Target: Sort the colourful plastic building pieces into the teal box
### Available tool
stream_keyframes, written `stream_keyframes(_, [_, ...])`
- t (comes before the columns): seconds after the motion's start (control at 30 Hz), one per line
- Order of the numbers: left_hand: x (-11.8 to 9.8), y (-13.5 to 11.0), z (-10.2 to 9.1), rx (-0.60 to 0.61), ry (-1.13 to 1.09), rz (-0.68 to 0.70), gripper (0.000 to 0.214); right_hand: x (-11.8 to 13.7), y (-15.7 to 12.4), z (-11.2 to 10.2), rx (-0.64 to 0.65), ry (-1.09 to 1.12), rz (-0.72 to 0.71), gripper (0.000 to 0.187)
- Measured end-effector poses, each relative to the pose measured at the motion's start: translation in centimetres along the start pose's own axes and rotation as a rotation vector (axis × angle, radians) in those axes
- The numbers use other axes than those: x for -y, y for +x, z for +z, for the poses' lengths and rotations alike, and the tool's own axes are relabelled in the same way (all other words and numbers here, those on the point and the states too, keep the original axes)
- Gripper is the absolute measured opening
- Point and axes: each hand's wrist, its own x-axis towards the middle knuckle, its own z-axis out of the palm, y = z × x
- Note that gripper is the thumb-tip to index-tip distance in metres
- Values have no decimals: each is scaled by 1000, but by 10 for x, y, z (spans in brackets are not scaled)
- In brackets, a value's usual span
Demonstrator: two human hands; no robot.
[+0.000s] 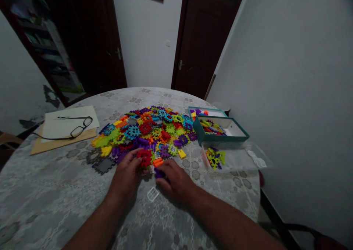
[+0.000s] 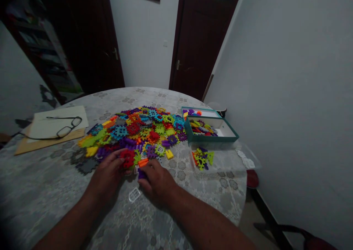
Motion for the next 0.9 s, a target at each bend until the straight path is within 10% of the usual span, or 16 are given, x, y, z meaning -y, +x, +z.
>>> stream_keyframes(0.47, [15,-19,6,218,111,-129,22,-7,0,-13,-292,176,198,40])
stream_keyframes(0.9, [9,-26,12,484,530,38,25,-6,1,-19,-178,-69,-201,39])
